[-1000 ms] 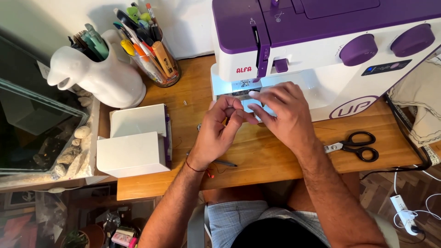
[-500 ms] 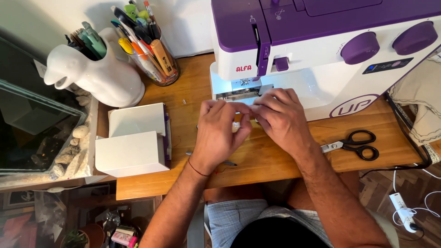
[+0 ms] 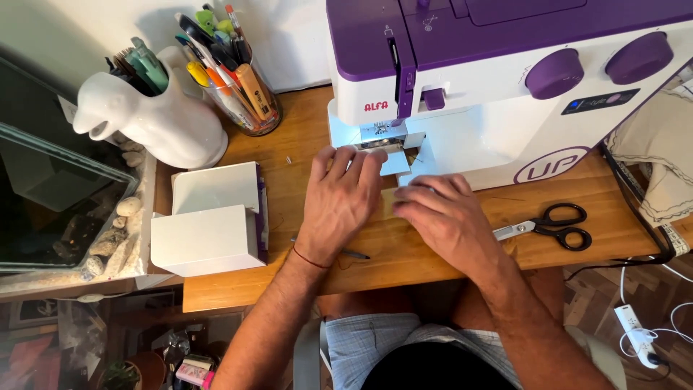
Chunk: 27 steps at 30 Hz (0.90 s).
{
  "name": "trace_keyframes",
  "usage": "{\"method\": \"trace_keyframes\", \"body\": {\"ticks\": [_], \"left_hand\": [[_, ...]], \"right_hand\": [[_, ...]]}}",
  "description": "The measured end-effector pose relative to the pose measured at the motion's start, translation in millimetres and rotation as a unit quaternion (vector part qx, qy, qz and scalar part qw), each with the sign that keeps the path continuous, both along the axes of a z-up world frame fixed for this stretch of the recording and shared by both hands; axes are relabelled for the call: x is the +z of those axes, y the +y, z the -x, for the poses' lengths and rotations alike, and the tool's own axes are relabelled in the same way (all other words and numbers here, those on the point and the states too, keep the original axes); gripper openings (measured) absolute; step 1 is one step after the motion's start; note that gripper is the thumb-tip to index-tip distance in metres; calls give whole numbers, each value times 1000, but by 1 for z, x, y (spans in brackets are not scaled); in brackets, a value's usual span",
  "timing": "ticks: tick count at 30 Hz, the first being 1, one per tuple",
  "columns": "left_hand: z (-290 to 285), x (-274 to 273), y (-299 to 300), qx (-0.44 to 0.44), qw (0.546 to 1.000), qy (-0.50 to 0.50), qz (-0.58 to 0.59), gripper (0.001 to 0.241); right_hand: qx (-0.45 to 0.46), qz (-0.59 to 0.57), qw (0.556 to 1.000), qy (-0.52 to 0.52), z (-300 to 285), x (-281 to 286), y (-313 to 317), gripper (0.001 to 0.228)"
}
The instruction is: Threading a sewing machine, including bobbin insertion and thread routing.
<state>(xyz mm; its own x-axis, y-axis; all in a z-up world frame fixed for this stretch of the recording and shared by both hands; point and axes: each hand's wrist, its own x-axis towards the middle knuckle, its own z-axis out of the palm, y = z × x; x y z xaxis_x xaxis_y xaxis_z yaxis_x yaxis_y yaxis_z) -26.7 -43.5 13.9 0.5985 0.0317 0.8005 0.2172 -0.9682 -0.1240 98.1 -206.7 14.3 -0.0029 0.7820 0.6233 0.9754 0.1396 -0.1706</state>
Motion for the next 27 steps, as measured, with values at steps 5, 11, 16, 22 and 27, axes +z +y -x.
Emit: {"method": "trace_keyframes", "body": {"ticks": [5, 11, 16, 22, 27], "left_hand": [[2, 8, -3, 39, 998, 32, -35, 10], [-14, -9, 0, 75, 995, 25, -62, 12], [-12, -7, -1, 88, 994, 16, -60, 12], [-13, -9, -2, 90, 995, 8, -44, 12], [-13, -13, -2, 80, 996, 3, -30, 11]], "right_hand": [[14, 10, 1000, -11, 1, -4, -16, 9], [35, 5, 999, 0, 7, -16, -32, 11], [46, 3, 999, 15, 15, -17, -51, 11], [51, 3, 998, 30, 17, -15, -67, 10], [56, 4, 998, 29, 18, -15, -72, 9]]}}
